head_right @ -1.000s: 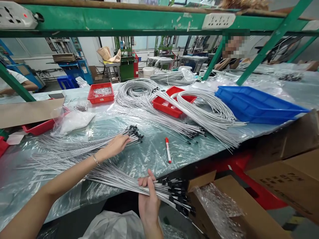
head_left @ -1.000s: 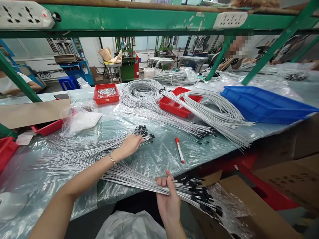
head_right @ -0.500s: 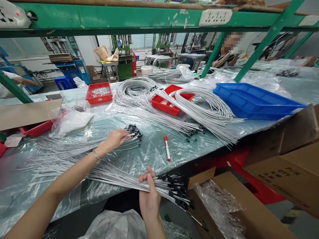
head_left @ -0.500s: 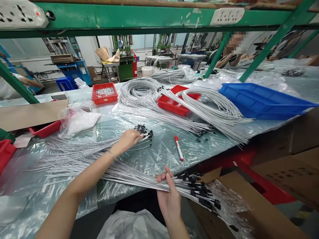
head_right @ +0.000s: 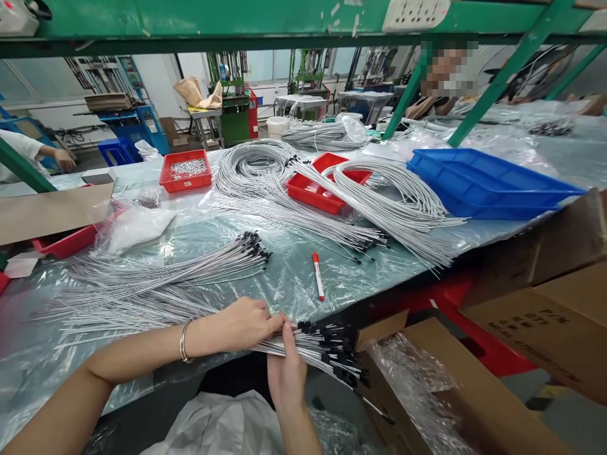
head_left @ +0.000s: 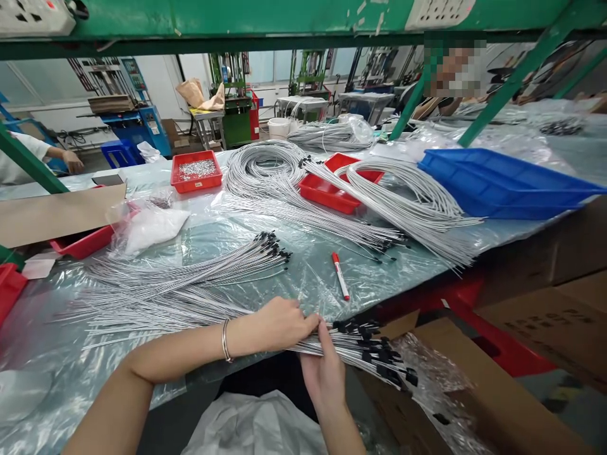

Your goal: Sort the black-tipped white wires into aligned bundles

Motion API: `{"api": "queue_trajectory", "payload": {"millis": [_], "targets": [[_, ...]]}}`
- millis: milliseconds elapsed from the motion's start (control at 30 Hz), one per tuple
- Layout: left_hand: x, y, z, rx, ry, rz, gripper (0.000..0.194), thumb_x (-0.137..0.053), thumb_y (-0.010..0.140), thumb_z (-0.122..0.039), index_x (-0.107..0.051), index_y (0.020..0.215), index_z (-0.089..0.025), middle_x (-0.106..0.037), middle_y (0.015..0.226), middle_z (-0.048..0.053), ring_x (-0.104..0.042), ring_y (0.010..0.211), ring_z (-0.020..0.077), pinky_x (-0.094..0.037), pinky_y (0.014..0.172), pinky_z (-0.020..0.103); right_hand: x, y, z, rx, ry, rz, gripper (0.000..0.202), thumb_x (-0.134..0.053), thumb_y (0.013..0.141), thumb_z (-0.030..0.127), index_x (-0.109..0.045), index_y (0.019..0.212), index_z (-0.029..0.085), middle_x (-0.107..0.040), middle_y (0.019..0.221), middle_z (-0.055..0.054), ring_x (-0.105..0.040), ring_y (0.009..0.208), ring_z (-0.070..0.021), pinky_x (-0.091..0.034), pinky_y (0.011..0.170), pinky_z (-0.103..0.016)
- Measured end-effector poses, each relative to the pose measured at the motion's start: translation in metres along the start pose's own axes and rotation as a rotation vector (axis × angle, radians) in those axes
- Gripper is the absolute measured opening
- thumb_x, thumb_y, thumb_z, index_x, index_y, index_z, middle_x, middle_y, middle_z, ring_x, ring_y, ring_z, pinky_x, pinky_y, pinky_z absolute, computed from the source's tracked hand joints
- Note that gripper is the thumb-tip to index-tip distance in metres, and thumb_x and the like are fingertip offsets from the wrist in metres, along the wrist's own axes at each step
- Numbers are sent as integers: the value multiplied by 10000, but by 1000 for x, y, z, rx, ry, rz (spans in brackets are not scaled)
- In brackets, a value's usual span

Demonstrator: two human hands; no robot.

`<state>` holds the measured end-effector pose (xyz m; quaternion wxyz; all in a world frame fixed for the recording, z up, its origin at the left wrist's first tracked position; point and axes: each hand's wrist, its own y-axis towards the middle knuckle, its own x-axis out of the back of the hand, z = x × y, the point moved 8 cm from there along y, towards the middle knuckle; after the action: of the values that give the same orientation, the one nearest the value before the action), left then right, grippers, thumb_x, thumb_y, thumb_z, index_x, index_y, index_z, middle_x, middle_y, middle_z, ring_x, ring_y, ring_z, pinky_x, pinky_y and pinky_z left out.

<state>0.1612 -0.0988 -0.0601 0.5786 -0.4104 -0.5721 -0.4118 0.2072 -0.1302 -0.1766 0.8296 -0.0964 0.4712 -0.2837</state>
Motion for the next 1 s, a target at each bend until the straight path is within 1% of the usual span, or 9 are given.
{"api": "queue_trajectory", "payload": {"millis": [100, 267, 433, 533, 633, 700, 800, 900, 1000], "targets": [[4, -3, 24, 56, -87, 16, 329, -313, 923, -394, -550, 848, -178, -579, 623, 38, -556, 631, 179, -363, 500, 267, 3, -1, -6, -64, 35, -2, 239, -700, 670, 397, -618, 777, 200, -598, 830, 26, -538, 766, -126, -438, 791, -303], [-27, -17, 125, 532, 8, 1, 327, -466, 859, -423, -540, 978, -128, -581, 946, 129, -560, 864, 236, -424, 655, 300, -4, -6, -6, -103, 58, 81, 287, -700, 661, 465, -560, 693, 216, -590, 786, 44, -541, 780, -125, -421, 810, -291], [-72, -22, 156, 555, -130, 21, 256, -464, 864, -395, -539, 936, -160, -566, 949, 100, -549, 848, 215, -415, 709, 302, -4, -6, -5, -79, 25, 112, 310, -673, 682, 490, -517, 672, 222, -580, 759, 40, -537, 854, -148, -393, 869, -328], [-67, -22, 152, 529, -200, -24, 229, -406, 893, -348, -537, 834, -169, -591, 841, 73, -549, 782, 196, -398, 684, 290, -5, -7, -5, -69, 19, 137, 321, -677, 680, 484, -500, 647, 219, -547, 696, 38, -526, 964, -180, -355, 929, -361], [-40, -20, 133, 514, -393, -143, 244, -342, 919, -354, -507, 878, -179, -587, 691, 17, -535, 632, 151, -379, 606, 257, -10, -7, -2, -29, 4, 178, 305, -660, 707, 465, -502, 635, 214, -472, 599, 52, -530, 761, -150, -374, 887, -369], [-20, -18, 108, 475, -496, -201, 237, -324, 928, -349, -493, 900, -184, -577, 633, -13, -521, 561, 125, -362, 566, 234, -12, -7, 1, 15, -15, 165, 243, -655, 714, 458, -569, 767, 236, -432, 568, 67, -477, 636, -125, -398, 826, -360], [2, -12, 56, 329, -471, -144, 139, -394, 906, -275, -502, 884, -191, -616, 662, -18, -549, 559, 119, -324, 522, 224, -12, -6, 2, 36, -25, 127, 386, -677, 693, 435, -572, 1020, 257, -435, 584, 70, -453, 609, -121, -419, 728, -330], [10, -8, 14, 115, -389, -23, 100, -419, 892, -237, -512, 878, -204, -648, 717, -23, -567, 571, 125, -291, 491, 235, -7, -4, -1, 7, 8, 74, 282, -721, 647, 394, -609, 830, 211, -448, 592, 59, -435, 582, -103, -412, 630, -276], [6, -5, 26, 93, -339, 14, 250, -357, 922, -344, -538, 814, -210, -638, 700, -16, -571, 617, 138, -315, 514, 242, -2, -5, -5, -43, 54, 43, 272, -742, 621, 400, -591, 716, 194, -461, 591, 56, -452, 594, -95, -422, 642, -256]]}}
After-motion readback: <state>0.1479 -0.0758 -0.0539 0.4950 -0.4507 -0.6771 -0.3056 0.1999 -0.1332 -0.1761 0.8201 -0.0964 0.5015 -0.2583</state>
